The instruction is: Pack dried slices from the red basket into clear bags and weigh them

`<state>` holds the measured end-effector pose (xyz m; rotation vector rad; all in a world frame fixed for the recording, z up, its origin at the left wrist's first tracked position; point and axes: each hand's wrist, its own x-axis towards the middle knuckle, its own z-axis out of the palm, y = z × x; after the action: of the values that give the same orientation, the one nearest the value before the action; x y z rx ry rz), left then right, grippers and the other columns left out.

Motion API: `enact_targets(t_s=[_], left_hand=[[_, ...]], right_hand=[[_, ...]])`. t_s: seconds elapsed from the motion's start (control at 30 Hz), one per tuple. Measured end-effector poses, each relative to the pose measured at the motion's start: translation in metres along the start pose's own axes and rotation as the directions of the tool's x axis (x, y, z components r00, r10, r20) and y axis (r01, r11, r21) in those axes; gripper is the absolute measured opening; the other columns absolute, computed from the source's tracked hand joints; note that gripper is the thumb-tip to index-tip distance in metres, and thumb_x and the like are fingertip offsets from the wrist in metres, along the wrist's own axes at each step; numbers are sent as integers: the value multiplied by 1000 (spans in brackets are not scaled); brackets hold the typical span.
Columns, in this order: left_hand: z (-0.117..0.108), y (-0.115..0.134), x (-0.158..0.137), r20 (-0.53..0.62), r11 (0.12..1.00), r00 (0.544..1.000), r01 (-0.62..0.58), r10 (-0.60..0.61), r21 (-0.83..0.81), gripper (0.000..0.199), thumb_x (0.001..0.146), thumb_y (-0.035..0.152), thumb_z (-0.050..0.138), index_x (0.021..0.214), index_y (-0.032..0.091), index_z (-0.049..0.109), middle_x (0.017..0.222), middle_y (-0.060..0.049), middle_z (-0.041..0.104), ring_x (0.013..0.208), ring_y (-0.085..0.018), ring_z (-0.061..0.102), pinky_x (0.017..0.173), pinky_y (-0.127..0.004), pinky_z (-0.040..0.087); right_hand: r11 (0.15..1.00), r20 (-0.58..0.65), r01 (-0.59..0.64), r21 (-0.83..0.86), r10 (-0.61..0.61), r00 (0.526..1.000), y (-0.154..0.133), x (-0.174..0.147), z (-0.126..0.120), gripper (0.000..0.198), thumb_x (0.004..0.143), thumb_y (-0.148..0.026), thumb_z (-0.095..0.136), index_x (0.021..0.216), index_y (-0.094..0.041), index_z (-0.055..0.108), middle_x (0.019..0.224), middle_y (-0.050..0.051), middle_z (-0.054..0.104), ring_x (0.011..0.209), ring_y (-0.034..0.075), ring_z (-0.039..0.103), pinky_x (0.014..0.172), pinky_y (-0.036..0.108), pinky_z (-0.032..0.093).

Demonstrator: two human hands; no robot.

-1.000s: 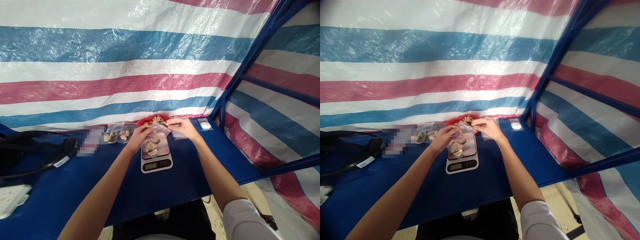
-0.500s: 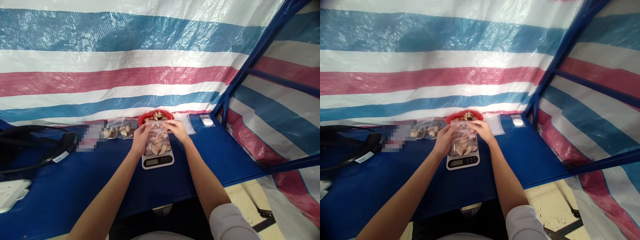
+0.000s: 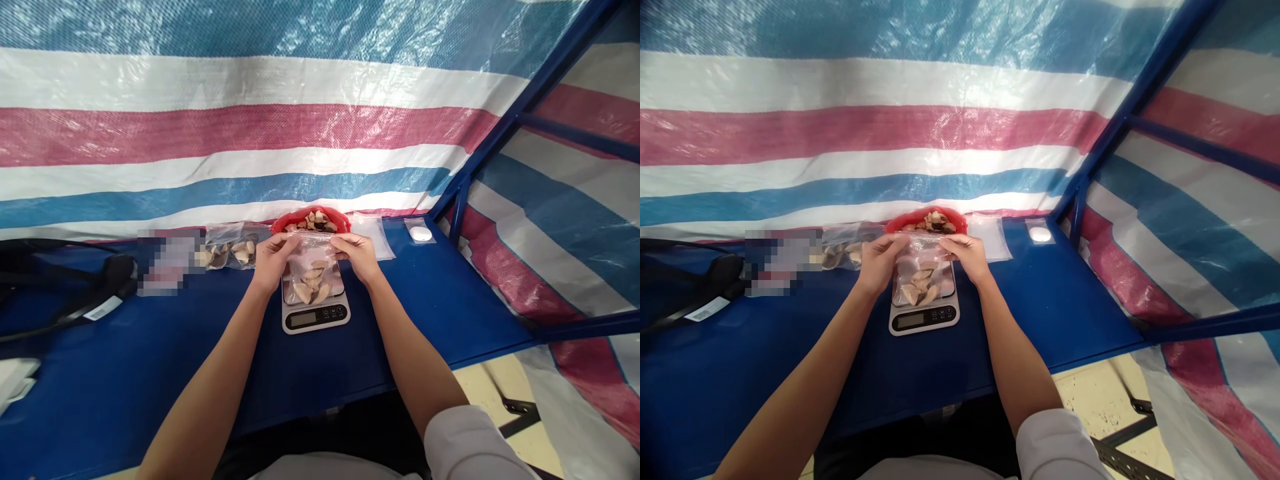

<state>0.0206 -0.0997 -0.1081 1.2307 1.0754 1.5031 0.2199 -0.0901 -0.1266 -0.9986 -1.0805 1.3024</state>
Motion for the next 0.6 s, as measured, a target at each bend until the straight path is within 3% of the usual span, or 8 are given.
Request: enact_targets(t_s=[0.13, 0.3, 0.6], left_hand=[[-4, -1, -4, 42, 999, 999, -11, 9, 33, 31, 75, 49, 83, 78, 18, 80, 73, -4, 74, 66, -18, 67, 68, -31, 56], [-4, 0, -11, 17, 996, 999, -43, 42, 82, 31, 78, 48, 80, 74, 18, 79, 70, -5, 73, 68, -18, 67, 74, -32, 56], [-8, -11, -8, -14, 996, 1000, -23, 22, -86, 25, 72, 43, 86, 73, 19, 78, 68, -2, 72, 62, -14, 62, 66, -28, 54]], right_hand=[[1000, -32, 12, 5, -12, 999, -2, -2, 1, 44, 60, -56, 90, 84, -21, 79, 79, 3, 78, 75, 21, 75, 66, 32, 62], [1000, -32, 8, -4, -8, 999, -1, -4, 0, 43, 63, -56, 88, 86, -21, 79, 83, 4, 79, 79, 22, 75, 66, 31, 60], [1000, -37, 8, -6, -8, 999, 4, -3, 0, 44, 62, -58, 88, 84, -22, 77, 81, 4, 78, 78, 22, 75, 65, 32, 61]])
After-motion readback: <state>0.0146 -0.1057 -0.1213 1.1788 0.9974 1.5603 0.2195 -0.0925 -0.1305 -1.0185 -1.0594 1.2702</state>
